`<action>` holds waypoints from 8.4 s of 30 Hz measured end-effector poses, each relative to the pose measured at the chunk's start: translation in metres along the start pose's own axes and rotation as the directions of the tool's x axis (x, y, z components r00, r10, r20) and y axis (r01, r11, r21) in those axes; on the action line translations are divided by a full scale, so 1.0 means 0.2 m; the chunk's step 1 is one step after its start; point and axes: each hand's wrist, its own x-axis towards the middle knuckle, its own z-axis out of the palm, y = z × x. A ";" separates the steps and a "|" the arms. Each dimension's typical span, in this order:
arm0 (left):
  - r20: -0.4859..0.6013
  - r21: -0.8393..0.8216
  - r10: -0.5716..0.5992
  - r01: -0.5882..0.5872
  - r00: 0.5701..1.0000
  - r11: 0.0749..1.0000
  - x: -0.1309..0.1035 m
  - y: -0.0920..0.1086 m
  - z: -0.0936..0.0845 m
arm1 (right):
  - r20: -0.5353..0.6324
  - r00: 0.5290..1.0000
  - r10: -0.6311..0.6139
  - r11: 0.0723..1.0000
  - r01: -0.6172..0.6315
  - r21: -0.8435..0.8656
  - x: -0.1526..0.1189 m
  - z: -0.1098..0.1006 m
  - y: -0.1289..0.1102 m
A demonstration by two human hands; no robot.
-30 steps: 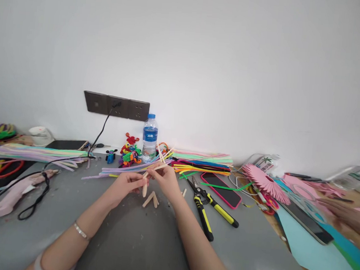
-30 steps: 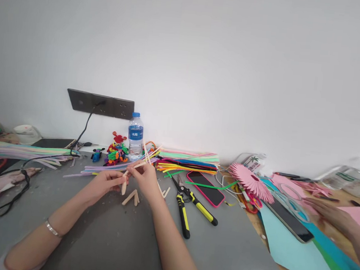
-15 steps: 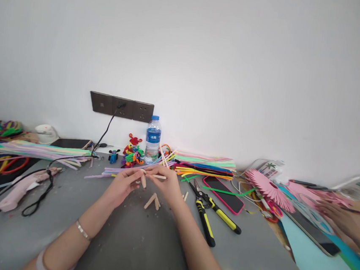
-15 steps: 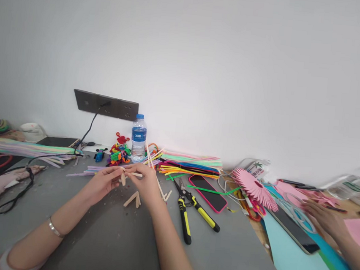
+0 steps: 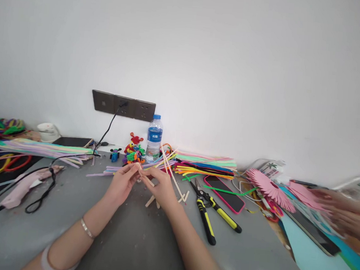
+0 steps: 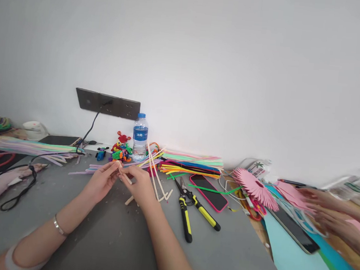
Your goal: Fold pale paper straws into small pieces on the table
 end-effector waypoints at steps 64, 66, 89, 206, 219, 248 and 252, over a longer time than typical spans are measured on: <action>0.271 0.154 -0.215 0.178 0.938 0.972 -0.04 0.03 0.02 | -0.125 0.987 0.098 0.928 -0.046 0.369 0.02 -0.07 0.00; 0.323 0.214 -0.213 0.148 0.922 0.966 -0.05 0.04 0.02 | -0.161 0.975 0.150 0.918 -0.077 0.388 0.02 -0.07 0.00; 0.203 0.070 -0.147 0.136 0.968 0.988 -0.02 0.04 0.00 | -0.134 0.990 -0.049 0.992 0.064 0.112 0.01 -0.04 -0.03; 0.345 0.815 -0.313 -0.116 0.885 0.568 -0.03 -0.07 -0.02 | 0.060 0.908 0.414 0.564 -0.307 0.767 0.05 -0.23 0.09; 0.389 0.822 -0.171 -0.257 0.905 0.509 -0.01 -0.05 -0.04 | 0.011 0.872 0.490 0.628 -0.361 0.689 0.04 -0.23 0.11; 0.334 0.595 0.166 -0.344 0.928 0.726 -0.06 0.04 0.00 | 0.116 0.914 0.388 0.598 -0.345 0.723 0.03 -0.11 0.05; 0.281 0.546 0.225 -0.348 0.933 0.762 -0.05 0.04 -0.01 | 0.118 0.937 0.329 0.621 -0.308 0.721 0.02 -0.09 0.04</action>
